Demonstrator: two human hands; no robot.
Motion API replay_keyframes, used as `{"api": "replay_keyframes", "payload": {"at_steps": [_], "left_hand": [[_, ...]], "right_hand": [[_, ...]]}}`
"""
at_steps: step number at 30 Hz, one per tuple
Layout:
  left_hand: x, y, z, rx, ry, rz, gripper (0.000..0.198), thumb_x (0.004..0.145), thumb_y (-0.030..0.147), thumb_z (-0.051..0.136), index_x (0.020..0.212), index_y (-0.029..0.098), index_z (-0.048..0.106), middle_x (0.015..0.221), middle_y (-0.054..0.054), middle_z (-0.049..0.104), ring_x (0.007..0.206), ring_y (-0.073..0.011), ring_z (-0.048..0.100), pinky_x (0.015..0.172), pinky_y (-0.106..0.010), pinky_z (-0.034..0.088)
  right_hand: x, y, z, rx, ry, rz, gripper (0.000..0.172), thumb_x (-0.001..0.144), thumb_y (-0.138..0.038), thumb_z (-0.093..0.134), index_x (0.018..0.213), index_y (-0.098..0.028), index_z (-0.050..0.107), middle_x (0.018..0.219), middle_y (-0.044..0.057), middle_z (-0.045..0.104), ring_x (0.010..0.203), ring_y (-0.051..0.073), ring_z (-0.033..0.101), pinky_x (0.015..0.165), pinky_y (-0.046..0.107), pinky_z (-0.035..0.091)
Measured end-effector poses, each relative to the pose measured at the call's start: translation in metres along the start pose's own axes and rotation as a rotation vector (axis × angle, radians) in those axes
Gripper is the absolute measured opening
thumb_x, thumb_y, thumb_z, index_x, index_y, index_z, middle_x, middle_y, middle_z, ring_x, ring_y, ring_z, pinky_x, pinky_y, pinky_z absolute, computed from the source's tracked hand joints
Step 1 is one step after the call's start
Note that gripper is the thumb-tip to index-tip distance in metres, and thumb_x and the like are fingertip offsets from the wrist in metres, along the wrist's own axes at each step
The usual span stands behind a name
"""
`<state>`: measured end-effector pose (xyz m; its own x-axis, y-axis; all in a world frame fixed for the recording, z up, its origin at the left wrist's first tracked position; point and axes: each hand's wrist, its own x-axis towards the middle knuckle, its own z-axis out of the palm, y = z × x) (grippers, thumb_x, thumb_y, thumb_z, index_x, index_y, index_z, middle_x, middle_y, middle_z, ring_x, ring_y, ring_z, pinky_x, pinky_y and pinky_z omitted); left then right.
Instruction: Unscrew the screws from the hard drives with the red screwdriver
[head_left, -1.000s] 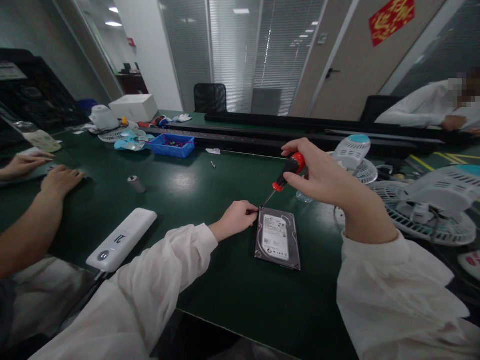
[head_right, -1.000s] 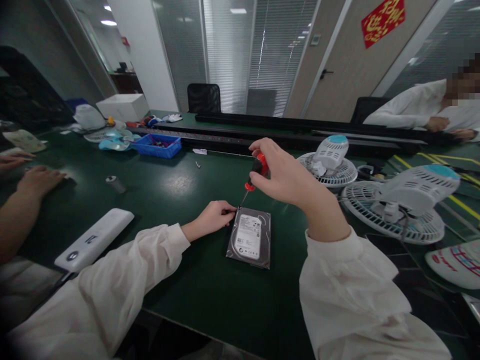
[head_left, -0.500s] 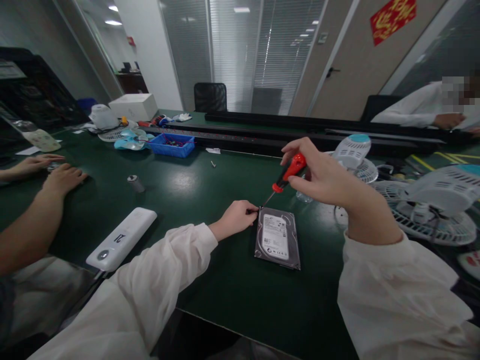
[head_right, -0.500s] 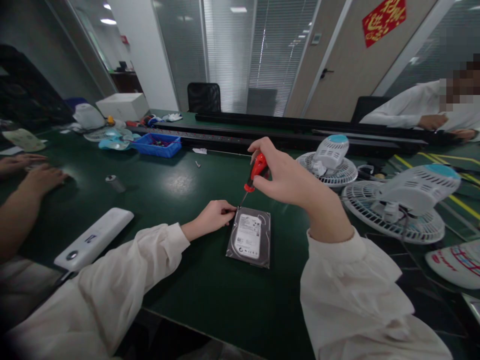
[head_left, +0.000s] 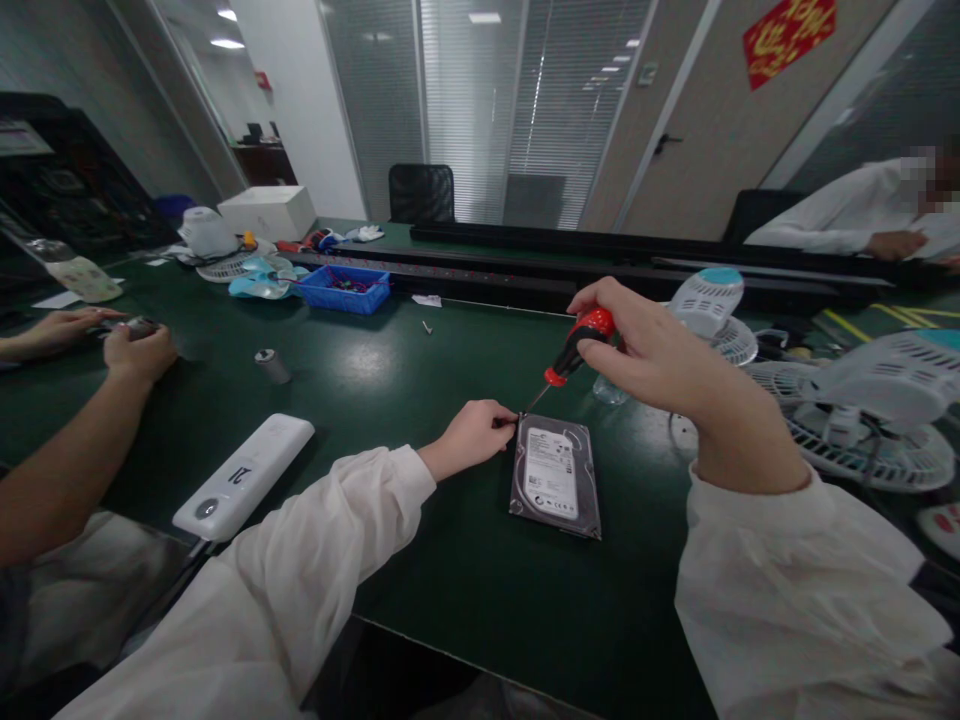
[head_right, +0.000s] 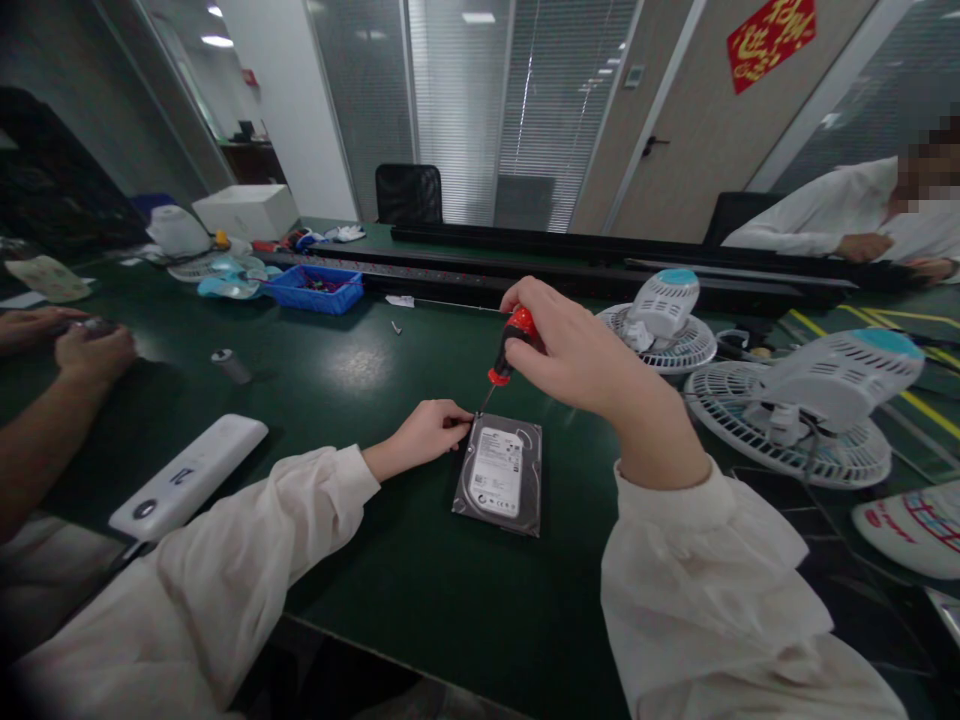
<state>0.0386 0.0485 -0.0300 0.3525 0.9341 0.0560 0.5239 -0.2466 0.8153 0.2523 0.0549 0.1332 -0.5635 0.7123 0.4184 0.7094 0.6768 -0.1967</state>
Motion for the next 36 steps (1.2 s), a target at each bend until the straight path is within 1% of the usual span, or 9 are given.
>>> {"api": "replay_keyframes", "payload": {"at_steps": [7, 10, 13, 15, 19, 21, 25, 31, 36], "left_hand": [[0.0002, -0.0026, 0.0009, 0.006, -0.002, 0.015, 0.027, 0.095, 0.011, 0.061, 0.109, 0.014, 0.083, 0.093, -0.007, 0.08, 0.065, -0.0127, 0.071, 0.064, -0.024, 0.056], [0.0004, -0.0022, 0.0013, 0.003, -0.001, 0.011, 0.027, 0.095, 0.011, 0.061, 0.11, 0.014, 0.083, 0.092, -0.006, 0.08, 0.064, -0.0128, 0.071, 0.063, -0.024, 0.056], [-0.0001, -0.0005, 0.0005, -0.003, 0.001, 0.013, 0.027, 0.095, 0.011, 0.061, 0.111, 0.014, 0.083, 0.093, -0.007, 0.08, 0.064, -0.0127, 0.071, 0.062, -0.024, 0.056], [-0.0006, 0.0007, -0.0001, -0.005, 0.002, 0.014, 0.026, 0.095, 0.01, 0.062, 0.111, 0.014, 0.083, 0.092, -0.007, 0.08, 0.064, -0.0128, 0.071, 0.062, -0.024, 0.056], [-0.0011, 0.0018, -0.0005, -0.008, -0.004, 0.01, 0.027, 0.095, 0.01, 0.061, 0.11, 0.014, 0.083, 0.092, -0.006, 0.08, 0.064, -0.0129, 0.071, 0.063, -0.024, 0.056], [-0.0012, 0.0017, -0.0004, -0.01, -0.008, 0.008, 0.027, 0.096, 0.011, 0.061, 0.111, 0.014, 0.083, 0.093, -0.007, 0.08, 0.065, -0.013, 0.072, 0.064, -0.024, 0.056], [-0.0012, 0.0013, -0.0008, -0.009, -0.012, 0.001, 0.027, 0.096, 0.012, 0.062, 0.114, 0.014, 0.082, 0.097, -0.008, 0.08, 0.065, -0.0133, 0.072, 0.067, -0.026, 0.059], [-0.001, 0.0022, -0.0011, -0.003, -0.015, -0.013, 0.028, 0.097, 0.012, 0.061, 0.116, 0.013, 0.081, 0.1, -0.009, 0.081, 0.065, -0.0126, 0.071, 0.065, -0.025, 0.058], [-0.0011, 0.0033, -0.0012, 0.006, -0.013, -0.004, 0.028, 0.096, 0.011, 0.061, 0.113, 0.013, 0.082, 0.094, -0.007, 0.08, 0.064, -0.0125, 0.071, 0.066, -0.025, 0.057]], "right_hand": [[0.0038, -0.0024, 0.006, -0.151, 0.064, 0.132, 0.04, 0.094, -0.054, 0.056, 0.114, -0.02, 0.061, 0.076, 0.005, 0.062, 0.068, 0.023, 0.057, 0.064, 0.033, 0.034], [0.0016, -0.002, 0.0043, -0.178, 0.04, 0.154, 0.04, 0.096, -0.053, 0.05, 0.117, -0.02, 0.058, 0.087, 0.009, 0.067, 0.072, 0.025, 0.059, 0.065, 0.034, 0.035], [-0.0002, -0.0009, 0.0027, -0.04, 0.033, 0.065, 0.039, 0.092, -0.037, 0.049, 0.126, -0.018, 0.052, 0.11, 0.013, 0.067, 0.084, 0.025, 0.064, 0.072, 0.037, 0.044], [-0.0001, -0.0012, 0.0024, 0.026, 0.019, 0.03, 0.039, 0.089, -0.032, 0.05, 0.126, -0.018, 0.051, 0.106, 0.011, 0.067, 0.082, 0.023, 0.064, 0.074, 0.036, 0.046], [0.0013, -0.0025, 0.0034, -0.107, 0.034, 0.101, 0.039, 0.095, -0.047, 0.05, 0.121, -0.019, 0.056, 0.078, 0.004, 0.061, 0.066, 0.022, 0.055, 0.066, 0.035, 0.038], [0.0012, -0.001, 0.0042, -0.151, 0.04, 0.113, 0.042, 0.096, -0.051, 0.049, 0.121, -0.019, 0.058, 0.082, 0.006, 0.064, 0.069, 0.024, 0.057, 0.066, 0.036, 0.037], [-0.0006, 0.0032, 0.0039, -0.073, 0.037, 0.043, 0.047, 0.087, -0.039, 0.056, 0.129, -0.017, 0.055, 0.105, 0.012, 0.068, 0.079, 0.024, 0.062, 0.07, 0.037, 0.043], [0.0001, -0.0005, -0.0014, -0.177, 0.005, 0.1, 0.038, 0.091, -0.046, 0.057, 0.116, -0.018, 0.061, 0.074, 0.005, 0.062, 0.063, 0.022, 0.054, 0.06, 0.034, 0.034], [0.001, 0.0039, 0.0055, -0.159, 0.041, 0.128, 0.039, 0.094, -0.047, 0.055, 0.12, -0.018, 0.057, 0.094, 0.011, 0.066, 0.08, 0.028, 0.063, 0.07, 0.039, 0.043]]}}
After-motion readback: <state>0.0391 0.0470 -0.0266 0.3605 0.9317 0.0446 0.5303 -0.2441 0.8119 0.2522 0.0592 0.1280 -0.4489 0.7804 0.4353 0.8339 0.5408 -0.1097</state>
